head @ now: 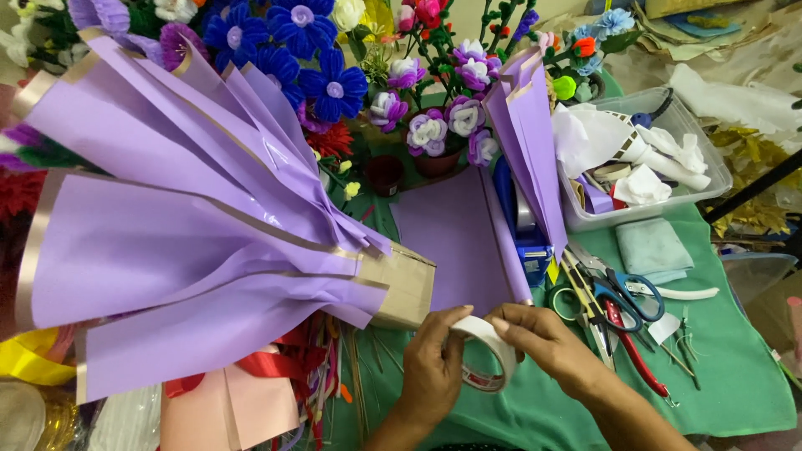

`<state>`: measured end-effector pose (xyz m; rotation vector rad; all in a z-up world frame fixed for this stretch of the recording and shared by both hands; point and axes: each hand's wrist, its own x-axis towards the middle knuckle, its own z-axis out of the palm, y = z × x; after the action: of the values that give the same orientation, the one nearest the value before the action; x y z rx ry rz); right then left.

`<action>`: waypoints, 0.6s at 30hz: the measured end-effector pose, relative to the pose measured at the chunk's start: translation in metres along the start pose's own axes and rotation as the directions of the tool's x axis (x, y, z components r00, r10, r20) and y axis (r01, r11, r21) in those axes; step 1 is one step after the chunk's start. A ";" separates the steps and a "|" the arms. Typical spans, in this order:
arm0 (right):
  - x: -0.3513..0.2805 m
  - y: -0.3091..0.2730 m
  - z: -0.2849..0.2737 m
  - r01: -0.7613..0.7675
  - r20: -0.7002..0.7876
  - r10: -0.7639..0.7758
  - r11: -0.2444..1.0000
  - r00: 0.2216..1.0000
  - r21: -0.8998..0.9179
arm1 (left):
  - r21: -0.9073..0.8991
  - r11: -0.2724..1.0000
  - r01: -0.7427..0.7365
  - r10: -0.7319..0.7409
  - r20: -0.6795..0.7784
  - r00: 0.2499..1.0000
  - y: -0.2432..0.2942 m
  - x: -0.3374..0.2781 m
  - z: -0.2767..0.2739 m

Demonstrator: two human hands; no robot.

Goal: The person wraps a bouquet of artificial flowers in purple paper, securing the edges and base with double-sided tape and clear tape, using scissors to cut the adhesive.

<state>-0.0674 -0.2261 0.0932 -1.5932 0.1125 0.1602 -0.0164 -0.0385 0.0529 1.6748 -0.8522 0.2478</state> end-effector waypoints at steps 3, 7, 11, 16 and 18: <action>-0.008 -0.009 0.004 -0.025 -0.086 0.011 0.987 0.996 -0.161 | -0.078 0.987 0.140 -0.144 -0.040 0.989 -0.009 -0.008 0.001; -0.018 -0.001 0.007 0.017 -0.126 -0.047 0.972 0.991 -0.234 | -0.112 0.971 0.212 -0.218 -0.040 0.975 -0.010 -0.019 -0.001; -0.025 0.008 0.019 0.295 -0.130 -0.429 0.780 0.894 -0.552 | -0.135 0.907 0.400 -0.399 0.033 0.916 -0.004 -0.026 0.001; -0.027 0.009 0.028 0.403 -0.099 -0.555 0.705 0.826 -0.584 | -0.216 0.857 0.468 -0.433 0.192 0.881 -0.004 -0.037 0.003; -0.025 0.012 0.031 0.396 -0.119 -0.558 0.707 0.821 -0.586 | -0.203 0.908 0.368 -0.329 0.199 0.923 -0.002 -0.039 0.003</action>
<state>-0.0950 -0.1958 0.0850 -2.1533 -0.1477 -0.5102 -0.0438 -0.0256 0.0273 1.6007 -0.6530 -0.2334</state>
